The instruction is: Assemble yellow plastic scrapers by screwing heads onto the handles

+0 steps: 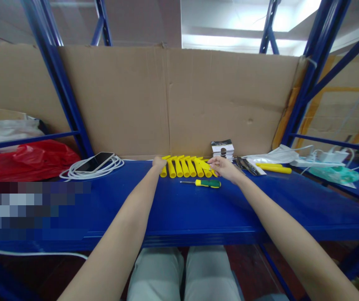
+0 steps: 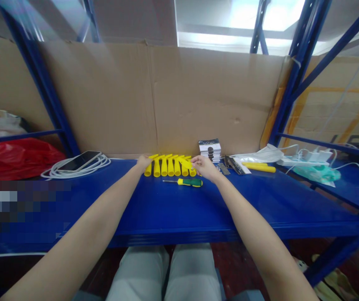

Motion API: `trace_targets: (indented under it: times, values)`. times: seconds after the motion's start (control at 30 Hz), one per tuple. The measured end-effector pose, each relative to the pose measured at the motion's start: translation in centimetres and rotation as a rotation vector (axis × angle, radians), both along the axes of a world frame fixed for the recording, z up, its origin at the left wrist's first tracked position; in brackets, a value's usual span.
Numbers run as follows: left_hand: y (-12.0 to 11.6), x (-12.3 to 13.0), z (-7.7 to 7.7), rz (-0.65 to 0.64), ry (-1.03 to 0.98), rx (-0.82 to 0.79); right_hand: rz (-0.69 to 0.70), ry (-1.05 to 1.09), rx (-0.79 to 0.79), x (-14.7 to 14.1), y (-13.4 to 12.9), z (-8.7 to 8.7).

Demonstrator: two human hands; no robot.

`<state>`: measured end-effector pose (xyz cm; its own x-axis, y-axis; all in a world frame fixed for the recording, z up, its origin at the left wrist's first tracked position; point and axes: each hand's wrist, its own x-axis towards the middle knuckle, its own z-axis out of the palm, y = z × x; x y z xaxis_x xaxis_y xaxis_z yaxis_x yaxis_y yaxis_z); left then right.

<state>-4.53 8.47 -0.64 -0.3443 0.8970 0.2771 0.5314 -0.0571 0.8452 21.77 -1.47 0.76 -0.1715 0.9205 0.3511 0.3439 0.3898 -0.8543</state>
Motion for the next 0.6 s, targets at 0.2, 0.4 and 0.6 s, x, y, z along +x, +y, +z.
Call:
trace_targets:
  times: [0.2, 0.4, 0.6]
  values:
    - [-1.7, 2.5, 2.8, -0.099, 0.045, 0.031, 0.106, 0.027, 0.022, -0.3, 0.0, 0.0]
    - [-7.9, 6.3, 4.1, -0.933, -0.390, -0.241, 0.195, 0.150, 0.188, -1.1, 0.3, 0.0]
    - [-11.1, 6.6, 2.8, -1.001, -0.662, -0.266, 0.201, 0.243, 0.317, -2.7, -0.2, -0.2]
